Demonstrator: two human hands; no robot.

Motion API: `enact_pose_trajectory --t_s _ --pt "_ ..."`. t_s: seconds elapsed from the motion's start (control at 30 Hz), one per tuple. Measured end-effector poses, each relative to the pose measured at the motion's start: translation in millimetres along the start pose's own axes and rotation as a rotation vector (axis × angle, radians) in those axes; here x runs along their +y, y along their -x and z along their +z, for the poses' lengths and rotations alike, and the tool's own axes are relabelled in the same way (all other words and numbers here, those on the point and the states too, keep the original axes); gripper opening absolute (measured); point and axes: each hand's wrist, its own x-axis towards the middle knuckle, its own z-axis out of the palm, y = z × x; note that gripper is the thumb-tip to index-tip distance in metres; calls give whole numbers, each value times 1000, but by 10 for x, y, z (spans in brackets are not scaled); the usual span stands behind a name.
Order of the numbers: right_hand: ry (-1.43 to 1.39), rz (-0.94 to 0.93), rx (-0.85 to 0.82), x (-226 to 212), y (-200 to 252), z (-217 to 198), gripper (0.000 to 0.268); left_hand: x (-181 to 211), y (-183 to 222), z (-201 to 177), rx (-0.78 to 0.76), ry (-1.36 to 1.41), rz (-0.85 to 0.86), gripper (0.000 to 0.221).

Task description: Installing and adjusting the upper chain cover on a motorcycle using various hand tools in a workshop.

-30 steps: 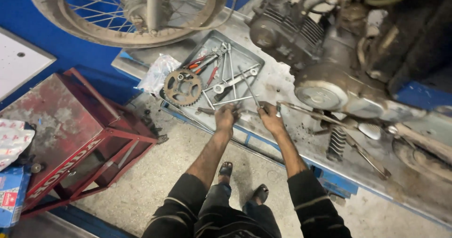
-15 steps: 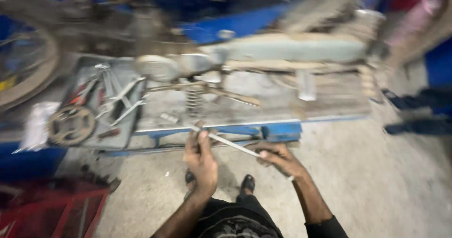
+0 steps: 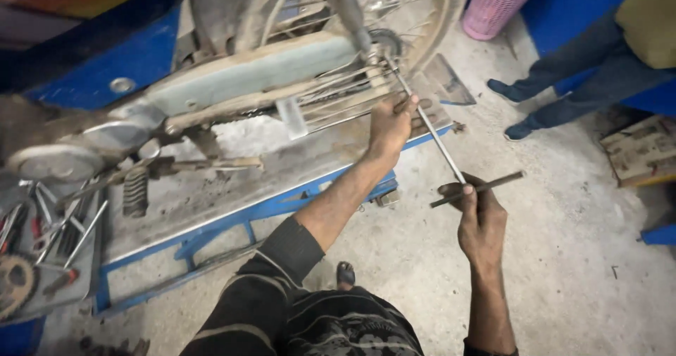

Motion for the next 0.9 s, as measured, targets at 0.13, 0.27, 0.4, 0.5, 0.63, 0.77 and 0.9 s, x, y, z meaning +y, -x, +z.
enact_pose_trajectory --t_s 0.13,0.27,0.4,0.5,0.63,0.77,0.9 --pt "-46 54 2 130 -129 44 29 257 174 -4 -40 -23 -50 56" --pt "11 21 -3 48 -211 128 31 342 129 -75 -41 -38 -54 44" --pt "338 -217 59 261 -226 127 24 426 169 -106 -20 -71 -99 34" --pt "442 -354 136 231 -258 193 16 334 138 -161 -58 10 -116 40" --pt "-590 310 -12 451 -293 311 40 454 270 -145 -139 1 -183 38" --pt "-636 469 83 184 -138 296 40 440 272 -163 -153 42 -218 40" --pt "636 -143 388 471 -19 300 43 448 203 -184 -181 30 -216 38"
